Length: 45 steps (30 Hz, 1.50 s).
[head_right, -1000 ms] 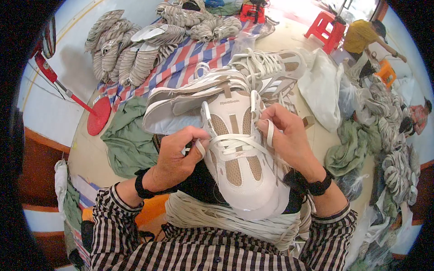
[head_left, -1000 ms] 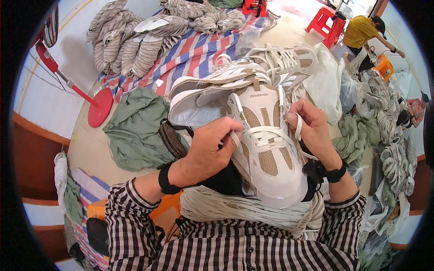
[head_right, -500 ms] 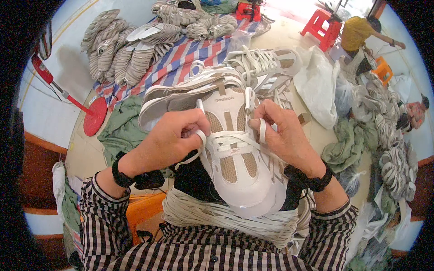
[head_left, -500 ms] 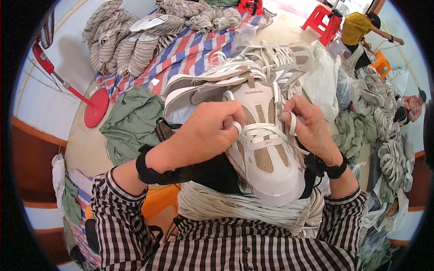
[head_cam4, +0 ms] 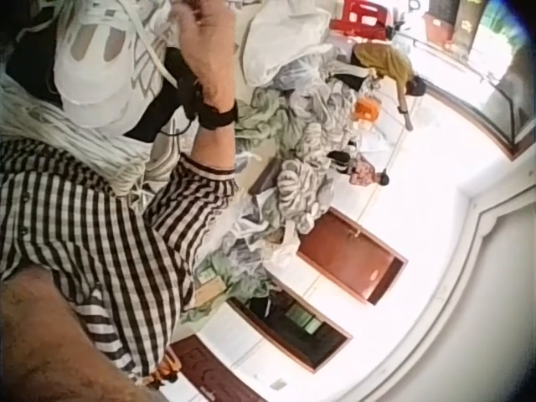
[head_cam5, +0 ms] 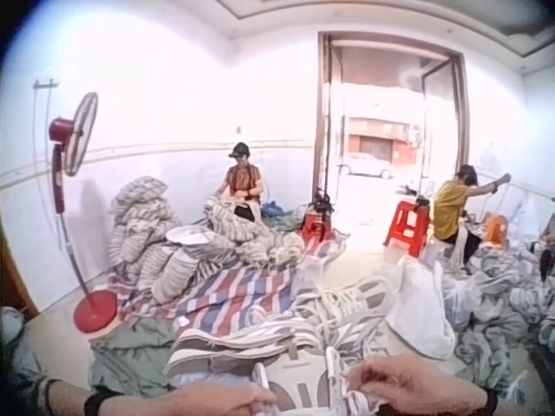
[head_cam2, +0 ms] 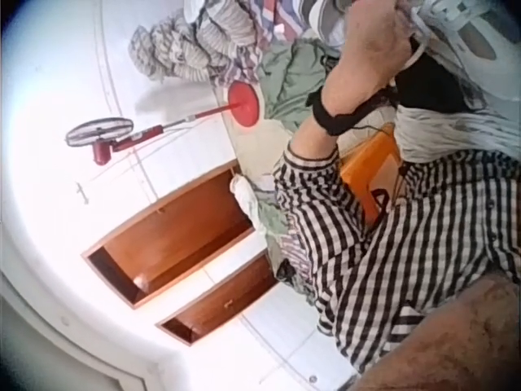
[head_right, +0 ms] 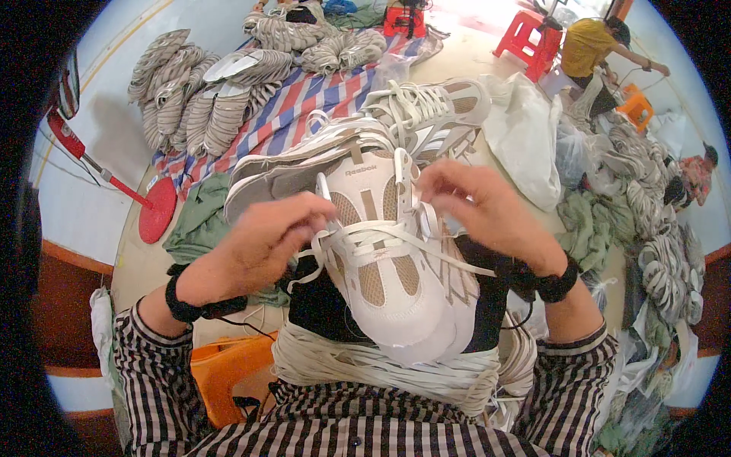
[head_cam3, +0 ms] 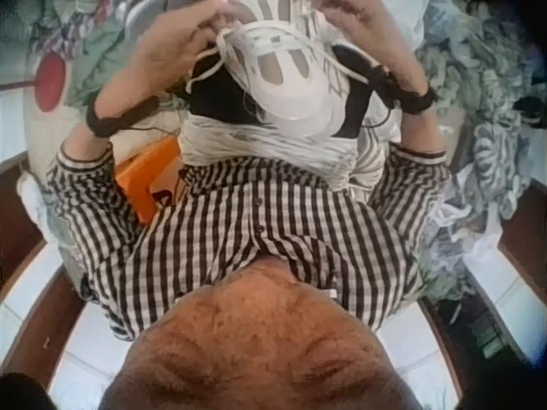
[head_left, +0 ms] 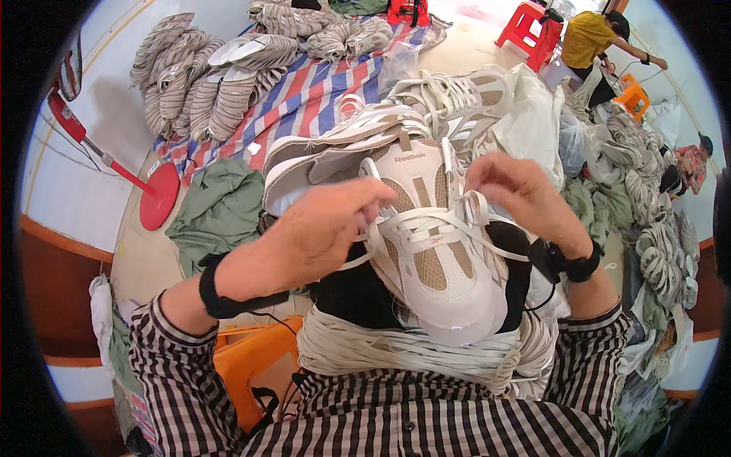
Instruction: Threading laces through the eyelets of a shoe component in a manufacturing setting.
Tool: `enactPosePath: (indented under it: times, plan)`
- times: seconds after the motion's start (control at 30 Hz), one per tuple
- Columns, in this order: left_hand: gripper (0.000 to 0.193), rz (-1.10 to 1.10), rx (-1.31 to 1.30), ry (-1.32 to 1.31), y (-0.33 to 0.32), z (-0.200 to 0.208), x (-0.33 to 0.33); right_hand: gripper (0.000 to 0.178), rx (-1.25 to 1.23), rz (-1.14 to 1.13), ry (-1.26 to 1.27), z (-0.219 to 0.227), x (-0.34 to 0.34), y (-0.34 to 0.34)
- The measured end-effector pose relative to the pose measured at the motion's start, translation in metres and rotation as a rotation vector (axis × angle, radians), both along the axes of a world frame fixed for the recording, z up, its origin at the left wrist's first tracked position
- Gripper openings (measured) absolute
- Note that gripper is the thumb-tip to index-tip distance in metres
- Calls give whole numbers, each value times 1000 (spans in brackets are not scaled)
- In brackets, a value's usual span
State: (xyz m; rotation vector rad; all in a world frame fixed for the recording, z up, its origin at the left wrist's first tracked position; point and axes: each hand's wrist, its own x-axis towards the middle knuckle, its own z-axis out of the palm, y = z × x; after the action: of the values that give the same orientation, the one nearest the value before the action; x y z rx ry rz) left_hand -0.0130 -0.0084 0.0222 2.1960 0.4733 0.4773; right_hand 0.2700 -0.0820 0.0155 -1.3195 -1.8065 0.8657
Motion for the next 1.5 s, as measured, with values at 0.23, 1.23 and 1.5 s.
enactPosePath:
  times: [0.23,1.23,1.5]
  plan:
    - [23,-119,627,84,23,25,19,13,554,226,-487,25,-21,31]
    - [10,-424,352,328,33,26,31,15,134,718,-698,50,-9,50]
    - [18,-154,490,600,9,30,54,16,295,501,-861,30,-28,39]
